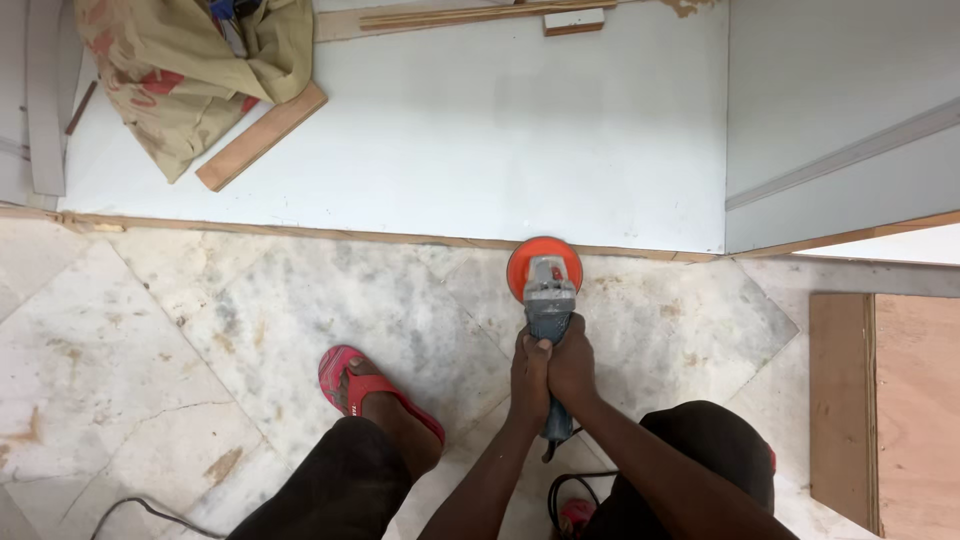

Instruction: The person uses an angle grinder to smooth the edge of a wooden trim piece installed along the base of a white cabinet. The person moves the grinder along the trim and works around a corner.

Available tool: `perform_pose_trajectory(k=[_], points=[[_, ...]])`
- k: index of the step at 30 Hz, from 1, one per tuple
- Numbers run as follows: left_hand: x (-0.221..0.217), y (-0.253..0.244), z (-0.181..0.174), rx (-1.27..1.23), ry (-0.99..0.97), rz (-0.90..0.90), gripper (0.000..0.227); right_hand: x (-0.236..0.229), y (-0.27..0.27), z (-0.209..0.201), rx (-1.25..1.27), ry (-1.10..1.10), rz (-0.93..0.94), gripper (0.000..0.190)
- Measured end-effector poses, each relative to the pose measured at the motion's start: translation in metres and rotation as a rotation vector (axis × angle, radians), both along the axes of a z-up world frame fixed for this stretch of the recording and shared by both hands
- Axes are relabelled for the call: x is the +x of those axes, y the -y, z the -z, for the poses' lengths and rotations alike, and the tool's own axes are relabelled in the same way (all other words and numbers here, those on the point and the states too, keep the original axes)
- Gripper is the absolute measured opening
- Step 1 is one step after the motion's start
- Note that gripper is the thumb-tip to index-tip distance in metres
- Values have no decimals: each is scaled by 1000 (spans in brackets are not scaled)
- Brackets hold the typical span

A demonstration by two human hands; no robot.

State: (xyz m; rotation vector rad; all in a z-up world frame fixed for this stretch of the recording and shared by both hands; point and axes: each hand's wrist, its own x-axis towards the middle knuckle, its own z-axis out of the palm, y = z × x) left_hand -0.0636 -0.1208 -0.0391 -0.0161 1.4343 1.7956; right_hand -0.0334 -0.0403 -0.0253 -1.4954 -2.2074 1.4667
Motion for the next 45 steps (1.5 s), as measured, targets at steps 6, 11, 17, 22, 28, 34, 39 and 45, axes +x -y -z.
perform_pose_trajectory(k=[6, 11, 17, 22, 28, 34, 39, 45], points=[[-26, 10, -2, -27, 0, -45, 56, -33, 10, -11, 4, 23, -55, 68], [-48, 30, -2, -72, 17, -79, 59, -57, 29, -3, -5, -18, -107, 62], [-69, 55, 3, -72, 33, -120, 61, -82, 52, 4, -25, 22, -152, 59], [-93, 74, -2, -47, 55, -157, 61, -109, 72, 1, -30, -3, -168, 59], [-112, 90, 10, -33, 28, -178, 58, -132, 85, 7, -25, -3, -197, 59], [-130, 102, 27, -66, -26, -198, 55, -152, 98, 9, -31, -40, -209, 57], [-141, 109, 27, -49, 85, -248, 55, -163, 106, 16, -80, -17, -218, 52], [-157, 120, 22, -114, 107, -226, 57, -176, 116, 20, -27, -34, -228, 51]])
